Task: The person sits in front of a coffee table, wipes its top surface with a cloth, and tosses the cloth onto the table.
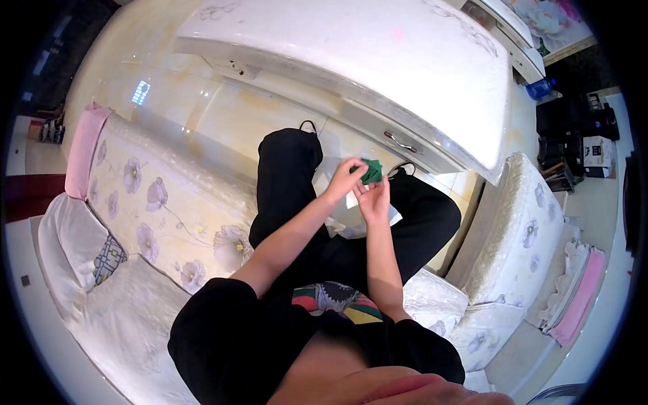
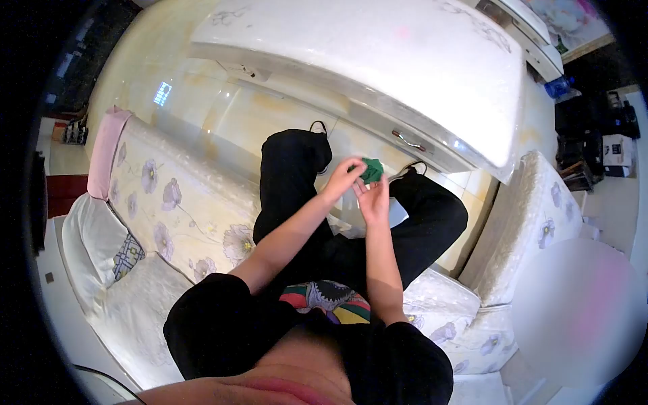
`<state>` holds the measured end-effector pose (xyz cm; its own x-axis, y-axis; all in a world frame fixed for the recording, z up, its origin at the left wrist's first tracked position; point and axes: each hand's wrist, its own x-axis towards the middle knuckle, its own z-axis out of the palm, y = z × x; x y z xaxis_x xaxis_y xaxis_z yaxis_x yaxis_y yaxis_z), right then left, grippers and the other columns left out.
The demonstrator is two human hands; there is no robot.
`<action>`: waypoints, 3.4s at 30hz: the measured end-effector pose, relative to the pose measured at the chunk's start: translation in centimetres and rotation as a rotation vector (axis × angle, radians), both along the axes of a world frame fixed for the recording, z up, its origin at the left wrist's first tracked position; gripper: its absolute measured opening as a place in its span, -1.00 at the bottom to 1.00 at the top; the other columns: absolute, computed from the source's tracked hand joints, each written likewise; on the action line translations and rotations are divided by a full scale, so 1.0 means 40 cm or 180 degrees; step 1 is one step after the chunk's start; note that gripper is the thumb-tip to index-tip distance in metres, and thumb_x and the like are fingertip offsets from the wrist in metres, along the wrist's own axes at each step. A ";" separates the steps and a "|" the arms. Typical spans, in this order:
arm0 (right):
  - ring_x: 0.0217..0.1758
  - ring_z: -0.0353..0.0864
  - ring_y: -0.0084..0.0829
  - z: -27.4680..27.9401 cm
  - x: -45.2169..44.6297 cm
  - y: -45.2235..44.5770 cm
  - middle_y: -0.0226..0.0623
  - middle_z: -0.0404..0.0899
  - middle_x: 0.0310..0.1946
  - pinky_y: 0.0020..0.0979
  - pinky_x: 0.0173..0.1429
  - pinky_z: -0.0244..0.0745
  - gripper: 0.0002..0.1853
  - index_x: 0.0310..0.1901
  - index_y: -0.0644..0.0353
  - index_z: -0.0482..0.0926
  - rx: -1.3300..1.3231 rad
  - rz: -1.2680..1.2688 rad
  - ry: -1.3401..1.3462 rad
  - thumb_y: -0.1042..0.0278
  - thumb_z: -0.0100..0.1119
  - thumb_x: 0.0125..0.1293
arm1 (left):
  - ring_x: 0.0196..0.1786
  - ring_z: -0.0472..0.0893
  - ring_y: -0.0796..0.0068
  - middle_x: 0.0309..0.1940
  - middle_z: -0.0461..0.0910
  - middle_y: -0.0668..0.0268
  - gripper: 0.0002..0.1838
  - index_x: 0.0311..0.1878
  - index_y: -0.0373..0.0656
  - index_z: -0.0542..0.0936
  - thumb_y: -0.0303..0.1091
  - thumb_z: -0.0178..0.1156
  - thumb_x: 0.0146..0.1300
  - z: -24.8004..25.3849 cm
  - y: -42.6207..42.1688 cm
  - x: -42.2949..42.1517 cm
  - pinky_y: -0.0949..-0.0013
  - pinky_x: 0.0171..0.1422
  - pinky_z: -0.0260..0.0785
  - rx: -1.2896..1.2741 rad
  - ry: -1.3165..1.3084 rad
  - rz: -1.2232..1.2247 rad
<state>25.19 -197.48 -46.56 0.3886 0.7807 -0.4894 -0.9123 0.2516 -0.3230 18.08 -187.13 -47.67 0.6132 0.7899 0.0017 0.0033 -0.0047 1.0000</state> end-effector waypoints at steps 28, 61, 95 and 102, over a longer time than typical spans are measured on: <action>0.44 0.18 -0.01 0.072 0.612 0.772 -0.13 0.34 0.32 -0.02 0.46 0.06 -0.54 0.20 0.17 0.48 -0.2018 0.0276 -0.7082 0.13 -0.28 0.48 | 0.41 0.29 0.21 0.29 0.40 0.18 -0.49 0.22 -0.24 0.43 -0.25 0.11 0.22 0.121 0.693 0.497 0.07 0.45 0.09 0.3855 0.1505 -0.0245; 0.31 0.40 -0.14 0.116 0.505 0.593 -0.16 0.44 0.24 -0.11 0.32 0.31 -0.49 0.14 0.23 0.48 -0.3696 0.1319 -0.7685 0.03 -0.29 0.43 | 0.49 0.14 0.17 0.40 0.25 0.33 -0.36 0.37 -0.02 0.29 -0.06 0.04 0.21 0.132 0.492 0.414 -0.12 0.51 -0.09 0.3412 0.2165 -0.0446; 0.54 0.01 -0.34 0.138 0.715 0.757 -0.41 0.08 0.48 0.06 0.49 -0.06 -0.31 0.42 0.04 0.19 -0.3895 0.1928 -0.7121 -0.22 -0.31 0.41 | 0.56 -0.12 0.14 0.53 -0.06 0.21 -0.28 0.49 -0.10 0.08 -0.05 -0.08 0.30 0.087 0.660 0.640 -0.04 0.58 -0.34 0.3940 0.2636 0.0143; 0.57 -0.06 -0.33 0.122 0.525 0.534 -0.43 0.01 0.51 0.05 0.52 -0.11 -0.27 0.44 0.04 0.13 -0.3743 0.1884 -0.7048 -0.22 -0.18 0.36 | 0.55 -0.06 0.12 0.51 -0.01 0.21 -0.24 0.47 -0.15 0.11 -0.07 0.03 0.25 0.107 0.437 0.412 -0.06 0.56 -0.21 0.3863 0.2353 -0.0075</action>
